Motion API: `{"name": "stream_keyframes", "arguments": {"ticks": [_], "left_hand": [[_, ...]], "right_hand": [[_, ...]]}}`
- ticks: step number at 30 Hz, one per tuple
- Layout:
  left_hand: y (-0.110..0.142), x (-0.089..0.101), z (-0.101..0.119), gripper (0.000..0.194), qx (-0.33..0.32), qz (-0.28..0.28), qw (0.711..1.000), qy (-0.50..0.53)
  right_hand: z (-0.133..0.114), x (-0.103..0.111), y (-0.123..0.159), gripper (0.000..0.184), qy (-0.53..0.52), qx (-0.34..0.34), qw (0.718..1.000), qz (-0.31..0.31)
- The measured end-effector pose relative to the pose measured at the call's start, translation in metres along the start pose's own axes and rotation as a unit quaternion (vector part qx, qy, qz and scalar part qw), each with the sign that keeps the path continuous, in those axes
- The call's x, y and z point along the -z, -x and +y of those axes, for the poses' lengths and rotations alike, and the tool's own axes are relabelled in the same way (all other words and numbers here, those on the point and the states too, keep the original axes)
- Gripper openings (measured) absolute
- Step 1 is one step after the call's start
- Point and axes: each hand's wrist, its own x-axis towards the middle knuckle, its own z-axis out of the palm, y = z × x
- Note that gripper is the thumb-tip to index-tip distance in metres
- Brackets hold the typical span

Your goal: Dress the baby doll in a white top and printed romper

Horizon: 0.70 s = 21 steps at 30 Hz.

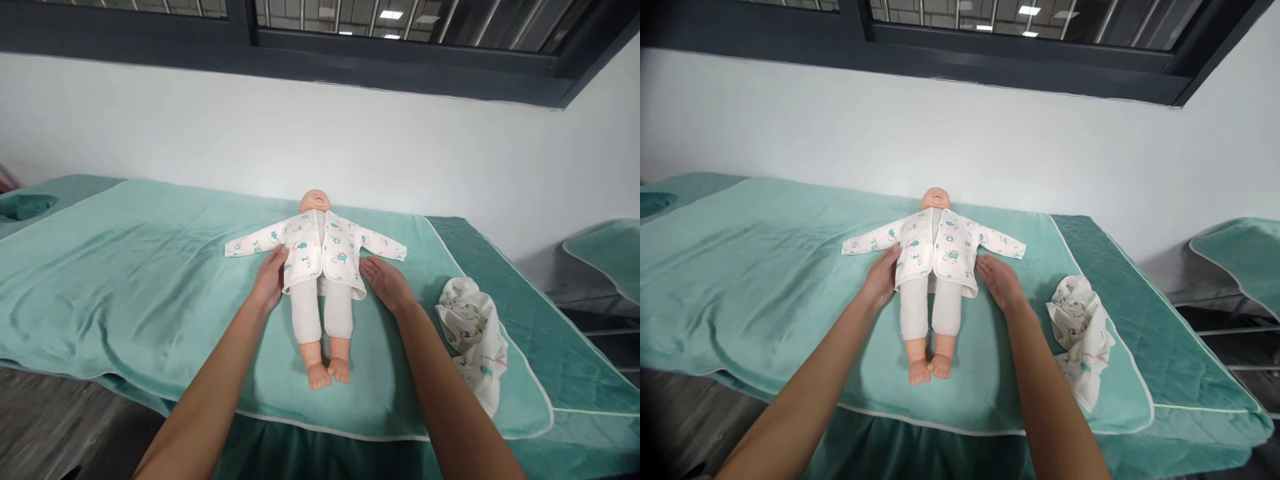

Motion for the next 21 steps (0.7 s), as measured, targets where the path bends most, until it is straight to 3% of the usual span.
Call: {"name": "stream_keyframes", "arguments": {"ticks": [3,8,11,14,17,21], "left_hand": [[-0.013,-0.008,0.002,0.049,0.029,-0.008,0.999,0.018],[-0.034,-0.017,0.002,0.050,-0.019,-0.013,0.999,0.028],[-0.047,-0.019,-0.001,0.047,-0.019,-0.006,1.000,0.016],[-0.051,-0.017,-0.005,0.046,-0.015,0.034,0.999,-0.022],[-0.048,-0.013,-0.008,0.042,-0.052,0.064,0.989,-0.123],[-0.040,-0.003,-0.009,0.042,-0.108,0.090,0.951,-0.276]], "right_hand": [[0.005,-0.027,-0.033,0.015,-0.019,-0.021,0.999,-0.038],[0.017,-0.049,-0.054,0.017,-0.051,-0.011,0.997,-0.048],[0.018,-0.045,-0.056,0.021,-0.079,-0.016,0.995,-0.058],[0.014,-0.037,-0.059,0.027,-0.079,-0.045,0.993,-0.081],[0.011,-0.027,-0.066,0.045,-0.011,0.002,0.997,-0.079],[0.004,-0.012,-0.081,0.046,-0.010,0.041,0.998,-0.041]]}}
